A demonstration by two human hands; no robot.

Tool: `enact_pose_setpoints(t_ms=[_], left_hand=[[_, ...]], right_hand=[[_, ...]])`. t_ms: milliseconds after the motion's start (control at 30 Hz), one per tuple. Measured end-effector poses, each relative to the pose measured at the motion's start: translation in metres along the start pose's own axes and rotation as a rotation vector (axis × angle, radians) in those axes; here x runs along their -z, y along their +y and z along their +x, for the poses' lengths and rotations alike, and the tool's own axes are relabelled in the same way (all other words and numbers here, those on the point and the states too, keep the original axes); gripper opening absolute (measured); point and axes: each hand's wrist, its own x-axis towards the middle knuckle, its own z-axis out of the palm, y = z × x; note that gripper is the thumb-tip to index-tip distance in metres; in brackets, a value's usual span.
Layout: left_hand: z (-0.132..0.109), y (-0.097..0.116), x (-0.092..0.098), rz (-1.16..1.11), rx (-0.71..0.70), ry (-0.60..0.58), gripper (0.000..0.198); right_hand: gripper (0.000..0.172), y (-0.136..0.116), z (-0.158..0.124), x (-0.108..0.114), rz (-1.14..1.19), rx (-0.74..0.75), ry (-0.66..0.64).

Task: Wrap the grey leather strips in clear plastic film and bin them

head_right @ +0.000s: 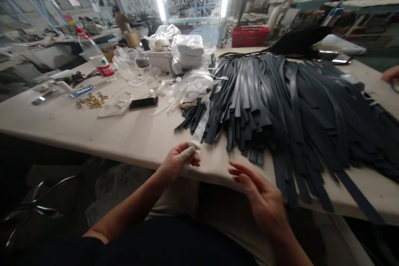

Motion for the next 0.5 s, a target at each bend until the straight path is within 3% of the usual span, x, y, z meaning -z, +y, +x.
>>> enact_pose_setpoints(t_ms=[100, 133, 200, 333, 500], left_hand=[[-0.013, -0.001, -0.009, 0.002, 0.027, -0.051, 0.037], [-0.017, -0.001, -0.010, 0.005, 0.030, -0.065, 0.037], [-0.023, -0.001, -0.010, 0.010, 0.049, -0.082, 0.039], [-0.032, -0.003, -0.002, -0.006, 0.123, -0.051, 0.044], [-0.033, -0.002, 0.006, 0.076, 0.197, -0.080, 0.046]], right_hand=[[0.052, -0.018, 0.036, -0.053, 0.402, -0.095, -0.339], [0.056, -0.023, 0.049, -0.067, 0.466, -0.118, -0.390], [0.056, -0.032, 0.069, -0.086, 0.461, -0.116, -0.345], [0.046, -0.043, 0.089, -0.088, 0.319, 0.001, -0.207], [0.042, -0.051, 0.097, -0.077, 0.102, 0.096, -0.288]])
